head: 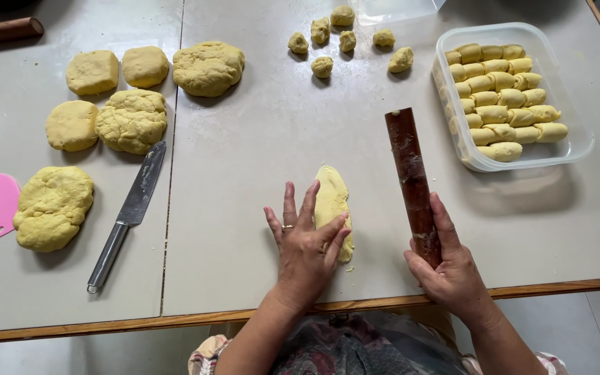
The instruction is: Shaping small portions of dough into rolls using a rolling pin and manual rolling techniques.
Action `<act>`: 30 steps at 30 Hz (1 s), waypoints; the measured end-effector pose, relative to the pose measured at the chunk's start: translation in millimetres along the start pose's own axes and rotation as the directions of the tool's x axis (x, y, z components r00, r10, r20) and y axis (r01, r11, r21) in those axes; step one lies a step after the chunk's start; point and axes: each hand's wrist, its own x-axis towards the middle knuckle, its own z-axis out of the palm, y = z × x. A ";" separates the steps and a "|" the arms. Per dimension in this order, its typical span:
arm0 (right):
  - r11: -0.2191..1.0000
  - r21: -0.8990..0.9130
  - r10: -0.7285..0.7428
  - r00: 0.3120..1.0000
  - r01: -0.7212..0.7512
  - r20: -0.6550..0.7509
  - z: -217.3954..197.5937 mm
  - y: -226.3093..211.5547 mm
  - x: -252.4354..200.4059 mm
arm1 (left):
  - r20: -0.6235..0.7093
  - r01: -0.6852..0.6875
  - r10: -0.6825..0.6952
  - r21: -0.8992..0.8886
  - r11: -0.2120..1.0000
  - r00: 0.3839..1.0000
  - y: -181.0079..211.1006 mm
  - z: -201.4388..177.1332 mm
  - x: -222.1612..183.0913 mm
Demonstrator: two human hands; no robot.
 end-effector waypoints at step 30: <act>0.995 0.096 0.034 0.998 -0.039 0.047 -3.4 7.7 0.7 | 0.251 -0.263 0.153 0.496 0.828 0.956 19.7 1.7 -41.4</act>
